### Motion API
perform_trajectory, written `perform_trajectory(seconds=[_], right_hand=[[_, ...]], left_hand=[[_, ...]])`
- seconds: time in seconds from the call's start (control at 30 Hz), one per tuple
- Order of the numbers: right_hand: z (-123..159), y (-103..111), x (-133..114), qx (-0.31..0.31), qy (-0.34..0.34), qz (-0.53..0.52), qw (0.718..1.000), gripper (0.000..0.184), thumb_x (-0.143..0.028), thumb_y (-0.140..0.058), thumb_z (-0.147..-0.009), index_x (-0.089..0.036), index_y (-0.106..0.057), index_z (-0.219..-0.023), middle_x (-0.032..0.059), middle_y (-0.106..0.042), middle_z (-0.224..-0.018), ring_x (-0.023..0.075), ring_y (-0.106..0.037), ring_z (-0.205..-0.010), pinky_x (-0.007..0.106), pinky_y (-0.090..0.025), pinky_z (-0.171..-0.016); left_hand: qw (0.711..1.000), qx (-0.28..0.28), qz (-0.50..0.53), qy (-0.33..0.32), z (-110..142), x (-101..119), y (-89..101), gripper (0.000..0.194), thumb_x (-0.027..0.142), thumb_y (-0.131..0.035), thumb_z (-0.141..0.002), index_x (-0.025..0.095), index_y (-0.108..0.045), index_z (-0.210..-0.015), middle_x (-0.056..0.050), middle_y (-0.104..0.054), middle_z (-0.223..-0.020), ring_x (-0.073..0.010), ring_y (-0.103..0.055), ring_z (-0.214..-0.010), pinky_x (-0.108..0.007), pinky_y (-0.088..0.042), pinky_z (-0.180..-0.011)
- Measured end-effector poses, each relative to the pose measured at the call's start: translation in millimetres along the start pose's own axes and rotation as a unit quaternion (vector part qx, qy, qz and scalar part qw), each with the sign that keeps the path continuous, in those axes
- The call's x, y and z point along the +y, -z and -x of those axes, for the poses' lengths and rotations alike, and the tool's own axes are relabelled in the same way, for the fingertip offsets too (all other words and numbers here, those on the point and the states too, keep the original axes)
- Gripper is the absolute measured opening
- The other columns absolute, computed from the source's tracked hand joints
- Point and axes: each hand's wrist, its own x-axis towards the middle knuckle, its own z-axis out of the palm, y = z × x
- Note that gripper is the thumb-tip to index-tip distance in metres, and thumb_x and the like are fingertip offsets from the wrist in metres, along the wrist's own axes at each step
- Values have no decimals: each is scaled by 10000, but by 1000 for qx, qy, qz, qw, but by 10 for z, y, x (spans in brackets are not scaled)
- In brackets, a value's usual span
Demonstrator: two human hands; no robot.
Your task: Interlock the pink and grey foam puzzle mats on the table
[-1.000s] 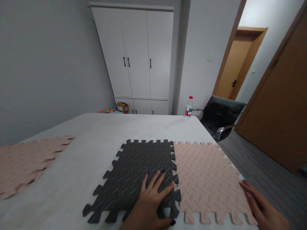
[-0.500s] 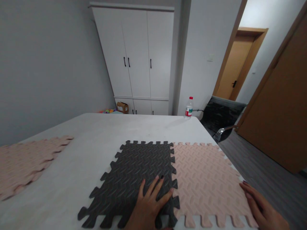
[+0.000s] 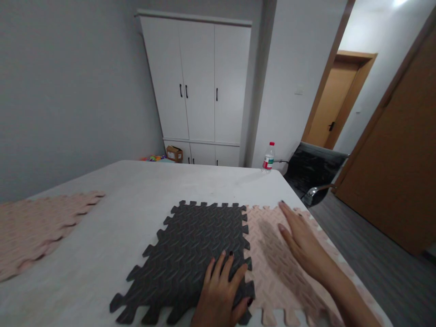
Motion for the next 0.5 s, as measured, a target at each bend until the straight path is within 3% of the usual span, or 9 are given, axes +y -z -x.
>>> perform_trajectory(seconds=[0.1,0.17,0.27,0.4,0.5], right_hand=[[-569,-397,-538,-56,65,-31,996,588,-428,-173,-946,-131,-165,-1453,73,-163,-1522,184,-126,-1393,421,-156,-1116],[-741,-799,-634,-113,38,-21,993,614,-437,-177,-943,-80,-188,-1443,121,-191,-1508,217,-128,-1392,441,-128,-1115],[-764,-1288,-567,-173,13,-5,985,651,-470,-192,-932,-49,-231,-1427,150,-225,-1491,237,-147,-1387,437,-111,-1116],[-718,-1433,-504,-164,17,1,986,684,-507,-164,-922,-59,-206,-1437,133,-208,-1497,235,-140,-1389,438,-117,-1120],[-692,-1368,-563,-174,12,4,985,702,-525,-166,-914,-56,-218,-1433,129,-205,-1495,248,-144,-1388,453,-141,-1117]], left_hand=[[1000,6,-10,9,10,44,4,774,441,-659,-725,407,-270,-1393,-54,-522,-1329,-311,-449,-1243,-505,-398,-984],[1000,0,-12,2,16,39,46,732,475,-630,-745,422,-279,-1385,-67,-507,-1343,-322,-434,-1255,-519,-385,-987],[1000,-1,-14,-20,27,0,57,680,483,-577,-782,402,-284,-1391,-101,-499,-1347,-340,-435,-1252,-543,-398,-960],[999,32,-18,-38,10,35,-175,623,437,-565,-799,370,-339,-1376,-78,-519,-1331,-315,-488,-1211,-515,-436,-925],[995,96,-32,20,-50,175,-446,466,293,-516,-853,373,-451,-1308,8,-601,-1234,-225,-568,-1131,-417,-480,-911]])
